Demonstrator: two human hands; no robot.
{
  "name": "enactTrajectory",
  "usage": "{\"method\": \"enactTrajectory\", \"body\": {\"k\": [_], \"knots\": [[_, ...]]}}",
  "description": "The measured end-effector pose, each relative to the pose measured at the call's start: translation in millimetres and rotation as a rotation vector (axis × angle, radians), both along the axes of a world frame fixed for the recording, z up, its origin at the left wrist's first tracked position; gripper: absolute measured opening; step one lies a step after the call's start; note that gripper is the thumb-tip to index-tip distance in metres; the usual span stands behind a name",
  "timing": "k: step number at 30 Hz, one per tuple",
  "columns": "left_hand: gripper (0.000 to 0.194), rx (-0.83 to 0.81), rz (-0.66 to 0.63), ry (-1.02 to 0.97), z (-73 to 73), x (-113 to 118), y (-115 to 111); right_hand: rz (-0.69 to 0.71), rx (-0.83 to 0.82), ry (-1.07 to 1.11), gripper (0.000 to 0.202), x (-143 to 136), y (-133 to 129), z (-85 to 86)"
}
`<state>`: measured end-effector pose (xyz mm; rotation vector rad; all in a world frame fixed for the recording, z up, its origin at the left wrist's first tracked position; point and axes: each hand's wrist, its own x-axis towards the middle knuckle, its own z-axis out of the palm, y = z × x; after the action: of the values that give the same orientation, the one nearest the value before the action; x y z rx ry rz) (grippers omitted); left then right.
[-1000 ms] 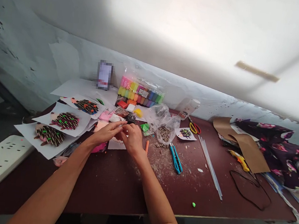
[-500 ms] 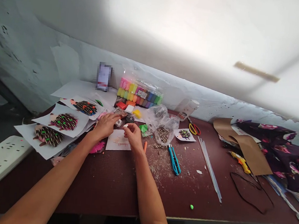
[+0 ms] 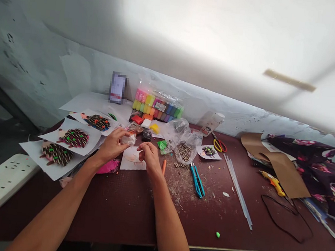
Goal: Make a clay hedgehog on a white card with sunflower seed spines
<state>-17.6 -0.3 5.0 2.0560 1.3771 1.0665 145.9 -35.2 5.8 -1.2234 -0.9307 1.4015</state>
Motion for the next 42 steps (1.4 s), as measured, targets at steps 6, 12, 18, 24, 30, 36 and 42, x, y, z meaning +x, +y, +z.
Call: {"method": "enactTrajectory", "body": {"k": [6,12,18,24,30,36,42], "knots": [[0.022,0.012,-0.044,0.027,6.4,0,-8,0.031,0.072,-0.154,0.019,-4,-7,2.9],[0.02,0.035,-0.072,0.077,8.1,1,-10,0.02,0.173,-0.37,0.025,-4,-7,0.5],[0.025,0.043,-0.105,0.136,2.8,1,-11,-0.003,0.209,-0.553,0.016,-3,-7,-1.7],[0.028,0.061,-0.165,0.161,4.2,6,-15,0.01,0.21,-0.638,0.009,0,-6,-0.7],[0.028,-0.063,-0.232,-0.006,8.5,6,-15,0.022,0.108,-0.461,0.011,7,-1,-4.2],[0.023,-0.102,-0.142,0.003,9.2,1,-12,0.028,0.201,-0.471,0.028,12,-2,-2.9],[0.026,-0.08,-0.074,0.073,3.0,0,-9,-0.049,0.235,-0.378,0.03,8,-4,-3.0]]}}
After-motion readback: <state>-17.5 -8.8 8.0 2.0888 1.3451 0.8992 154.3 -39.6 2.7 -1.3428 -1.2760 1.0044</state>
